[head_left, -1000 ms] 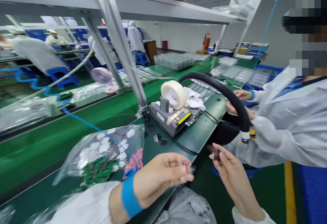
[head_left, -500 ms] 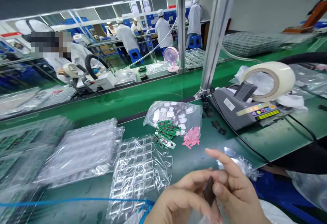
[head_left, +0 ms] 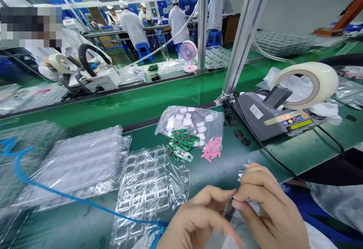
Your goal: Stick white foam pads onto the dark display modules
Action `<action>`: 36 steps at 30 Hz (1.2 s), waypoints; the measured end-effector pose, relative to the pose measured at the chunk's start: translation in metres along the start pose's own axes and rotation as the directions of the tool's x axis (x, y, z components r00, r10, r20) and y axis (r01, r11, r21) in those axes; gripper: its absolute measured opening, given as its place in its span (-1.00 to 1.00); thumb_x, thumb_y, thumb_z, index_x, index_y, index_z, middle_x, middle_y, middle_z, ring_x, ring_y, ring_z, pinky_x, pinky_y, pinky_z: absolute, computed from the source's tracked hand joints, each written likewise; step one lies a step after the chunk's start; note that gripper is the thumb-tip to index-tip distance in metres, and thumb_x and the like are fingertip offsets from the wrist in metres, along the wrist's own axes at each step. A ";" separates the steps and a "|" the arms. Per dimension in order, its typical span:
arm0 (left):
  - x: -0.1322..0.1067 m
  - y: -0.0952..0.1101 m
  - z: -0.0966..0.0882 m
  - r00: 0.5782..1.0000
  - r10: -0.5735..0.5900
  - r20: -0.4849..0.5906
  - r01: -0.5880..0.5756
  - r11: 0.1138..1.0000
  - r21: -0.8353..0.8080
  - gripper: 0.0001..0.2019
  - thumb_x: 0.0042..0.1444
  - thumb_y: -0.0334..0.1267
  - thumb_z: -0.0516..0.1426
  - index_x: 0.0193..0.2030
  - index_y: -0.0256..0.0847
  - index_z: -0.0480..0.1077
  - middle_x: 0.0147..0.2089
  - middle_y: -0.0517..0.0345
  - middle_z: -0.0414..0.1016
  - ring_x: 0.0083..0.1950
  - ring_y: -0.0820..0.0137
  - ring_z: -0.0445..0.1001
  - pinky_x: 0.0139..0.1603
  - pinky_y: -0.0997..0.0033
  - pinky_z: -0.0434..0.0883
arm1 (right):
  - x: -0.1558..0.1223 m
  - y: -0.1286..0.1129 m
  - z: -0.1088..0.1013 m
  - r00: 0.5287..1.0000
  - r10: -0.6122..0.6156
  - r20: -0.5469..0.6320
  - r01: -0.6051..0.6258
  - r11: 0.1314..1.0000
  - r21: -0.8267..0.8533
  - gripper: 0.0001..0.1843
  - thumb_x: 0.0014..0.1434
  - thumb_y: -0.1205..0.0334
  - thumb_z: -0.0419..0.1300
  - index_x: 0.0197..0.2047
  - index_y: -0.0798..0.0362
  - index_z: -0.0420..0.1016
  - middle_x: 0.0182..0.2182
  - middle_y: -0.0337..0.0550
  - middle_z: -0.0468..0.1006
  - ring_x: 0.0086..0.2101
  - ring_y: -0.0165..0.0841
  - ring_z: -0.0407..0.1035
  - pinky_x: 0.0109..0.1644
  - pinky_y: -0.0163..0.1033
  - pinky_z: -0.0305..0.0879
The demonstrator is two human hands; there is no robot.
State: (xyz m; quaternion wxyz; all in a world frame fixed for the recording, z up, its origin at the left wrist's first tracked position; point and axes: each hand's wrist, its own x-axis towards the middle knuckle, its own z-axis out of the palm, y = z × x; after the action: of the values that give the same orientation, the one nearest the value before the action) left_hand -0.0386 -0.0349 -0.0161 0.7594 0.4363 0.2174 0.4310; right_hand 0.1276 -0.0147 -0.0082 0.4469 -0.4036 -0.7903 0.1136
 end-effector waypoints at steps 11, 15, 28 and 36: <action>0.000 0.001 -0.002 0.998 -0.041 -0.040 0.044 0.997 0.065 -0.79 -0.11 -0.21 0.26 -0.25 0.00 0.55 -0.07 0.03 0.23 0.12 0.16 0.25 0.20 0.18 0.12 | -0.003 0.010 0.008 0.999 -0.002 0.033 0.001 0.999 0.036 -0.83 0.24 0.30 0.00 -0.40 0.04 0.29 -0.52 -0.26 0.34 -0.45 -0.39 0.27 -0.09 -0.13 0.16; 0.003 -0.003 -0.007 0.999 -0.036 -0.020 0.037 0.998 0.055 -0.70 -0.12 -0.02 0.23 -0.24 -0.03 0.55 -0.06 0.01 0.21 0.13 0.15 0.24 0.24 0.18 0.06 | -0.003 0.013 0.010 0.998 0.035 0.058 -0.039 0.997 0.063 -0.82 0.24 0.30 -0.01 -0.42 0.02 0.27 -0.51 -0.25 0.33 -0.45 -0.38 0.26 -0.15 -0.14 0.19; 0.006 -0.004 -0.009 0.992 -0.092 -0.092 0.102 0.989 0.110 -0.75 -0.15 -0.19 0.28 -0.24 -0.02 0.55 -0.04 0.03 0.23 0.10 0.19 0.25 0.17 0.21 0.15 | -0.012 0.017 0.019 0.996 0.054 0.076 -0.053 0.998 -0.019 -0.83 0.16 0.46 -0.06 -0.39 0.02 0.20 -0.47 -0.29 0.35 -0.41 -0.40 0.27 0.01 -0.02 0.04; 0.012 -0.005 -0.009 0.979 -0.176 -0.099 0.176 0.984 -0.010 -0.68 -0.31 -0.11 0.34 -0.32 -0.10 0.56 -0.05 0.02 0.24 0.04 0.19 0.26 0.13 0.17 0.16 | -0.014 0.023 0.018 0.990 0.034 0.140 -0.029 0.999 -0.040 -0.85 0.18 0.43 -0.10 -0.37 0.02 0.17 -0.45 -0.26 0.32 -0.36 -0.38 0.24 0.05 0.04 -0.02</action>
State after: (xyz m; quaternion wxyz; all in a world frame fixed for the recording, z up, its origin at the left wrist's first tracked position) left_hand -0.0364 -0.0221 -0.0240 0.7830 0.3928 0.2924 0.3835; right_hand 0.1294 -0.0075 -0.0394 0.3806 -0.4156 -0.8152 0.1337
